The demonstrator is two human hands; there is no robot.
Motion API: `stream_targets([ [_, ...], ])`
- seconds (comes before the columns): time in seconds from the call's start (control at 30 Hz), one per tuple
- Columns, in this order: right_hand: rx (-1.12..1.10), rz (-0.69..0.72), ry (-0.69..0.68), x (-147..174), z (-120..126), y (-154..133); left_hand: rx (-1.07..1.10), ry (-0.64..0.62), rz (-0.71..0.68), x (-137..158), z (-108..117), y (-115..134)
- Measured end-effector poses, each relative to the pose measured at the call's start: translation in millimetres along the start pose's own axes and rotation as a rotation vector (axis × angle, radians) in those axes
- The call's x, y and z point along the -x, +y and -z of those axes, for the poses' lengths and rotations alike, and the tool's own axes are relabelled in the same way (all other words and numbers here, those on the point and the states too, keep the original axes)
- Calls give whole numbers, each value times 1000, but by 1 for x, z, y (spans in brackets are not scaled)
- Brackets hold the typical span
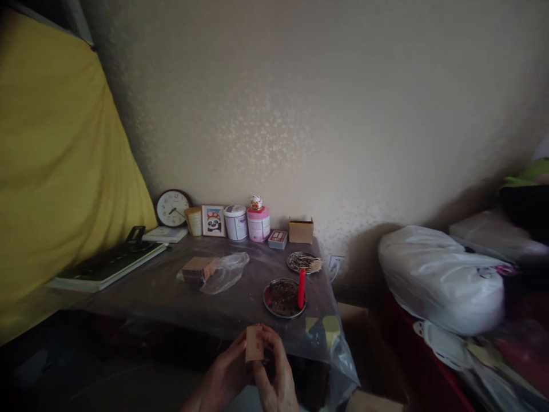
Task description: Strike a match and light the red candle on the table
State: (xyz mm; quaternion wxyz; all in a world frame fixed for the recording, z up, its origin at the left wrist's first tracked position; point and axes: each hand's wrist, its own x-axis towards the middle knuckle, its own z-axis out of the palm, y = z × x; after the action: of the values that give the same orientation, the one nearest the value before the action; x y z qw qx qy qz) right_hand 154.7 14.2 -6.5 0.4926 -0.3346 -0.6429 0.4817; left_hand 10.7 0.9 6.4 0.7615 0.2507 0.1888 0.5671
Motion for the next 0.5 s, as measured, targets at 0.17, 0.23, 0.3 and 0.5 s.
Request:
stream_targets([
  [0.17, -82, -73, -83, 0, 6, -2, 22, 22, 9, -1, 2, -1],
  [0.23, -131, -106, -74, 1, 5, -3, 31, 23, 9, 1, 0, -1],
  [0.3, -146, -128, -42, 2, 3, -5, 17, 4, 5, 2, -3, -1],
  [0.5, -182, -179, -5, -1, -1, -16, -1, -30, 2, 5, -4, 2],
])
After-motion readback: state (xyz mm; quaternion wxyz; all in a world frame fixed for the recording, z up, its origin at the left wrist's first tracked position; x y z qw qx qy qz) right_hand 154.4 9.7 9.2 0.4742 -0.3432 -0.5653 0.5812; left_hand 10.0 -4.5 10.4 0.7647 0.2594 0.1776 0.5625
